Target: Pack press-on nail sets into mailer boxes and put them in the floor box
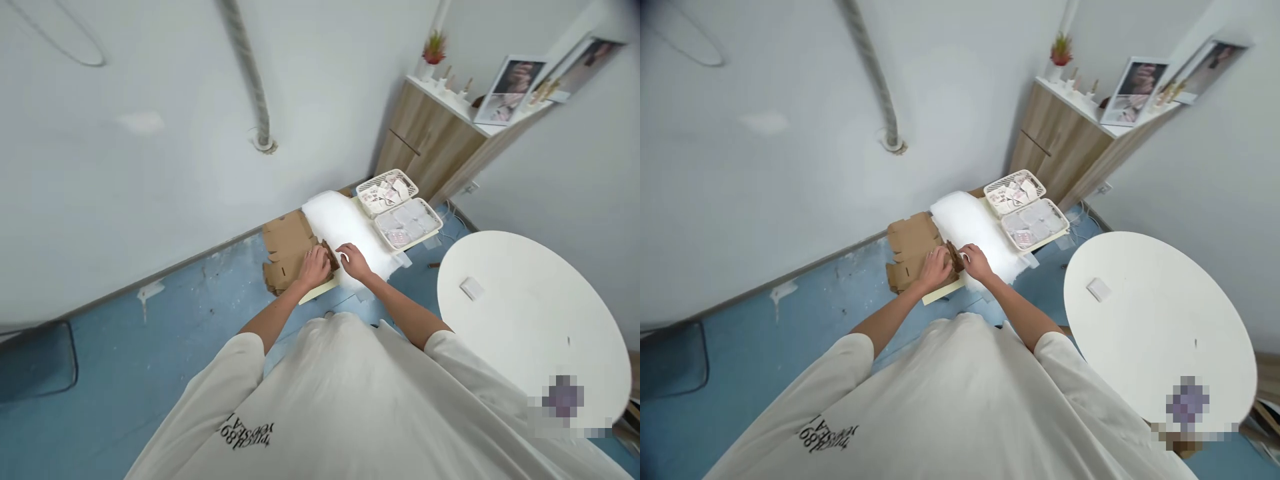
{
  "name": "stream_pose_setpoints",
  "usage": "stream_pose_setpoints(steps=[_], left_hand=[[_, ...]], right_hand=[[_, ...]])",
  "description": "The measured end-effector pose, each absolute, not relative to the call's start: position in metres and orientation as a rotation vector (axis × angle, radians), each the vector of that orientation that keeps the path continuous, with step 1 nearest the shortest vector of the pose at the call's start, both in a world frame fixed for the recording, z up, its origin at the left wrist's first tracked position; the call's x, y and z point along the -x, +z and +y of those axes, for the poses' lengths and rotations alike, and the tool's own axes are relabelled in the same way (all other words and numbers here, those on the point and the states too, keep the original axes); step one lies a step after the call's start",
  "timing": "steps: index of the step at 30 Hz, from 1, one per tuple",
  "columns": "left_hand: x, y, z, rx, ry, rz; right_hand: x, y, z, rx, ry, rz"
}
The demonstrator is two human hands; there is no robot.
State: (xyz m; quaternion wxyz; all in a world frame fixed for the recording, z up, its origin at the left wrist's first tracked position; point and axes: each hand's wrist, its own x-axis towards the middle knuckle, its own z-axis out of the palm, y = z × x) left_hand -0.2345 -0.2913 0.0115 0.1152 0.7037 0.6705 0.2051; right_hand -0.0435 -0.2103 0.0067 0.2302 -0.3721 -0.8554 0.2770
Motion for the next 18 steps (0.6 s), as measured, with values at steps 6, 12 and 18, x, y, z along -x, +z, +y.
stream_pose_setpoints(steps=[6, 12, 18], left_hand=[[0.309, -0.006, -0.335, -1.801, 0.241, 2.044], [0.335, -0.02, -0.35, -1.805, 0.205, 1.957], [0.343, -0.02, -0.345, -1.834, 0.251, 1.917]], right_hand=[[0.117, 0.007, -0.218, 0.707, 0.663, -2.97], [0.132, -0.004, -0.217, 0.698, 0.674, -3.148], [0.132, -0.001, -0.219, 0.766, 0.683, -3.116]])
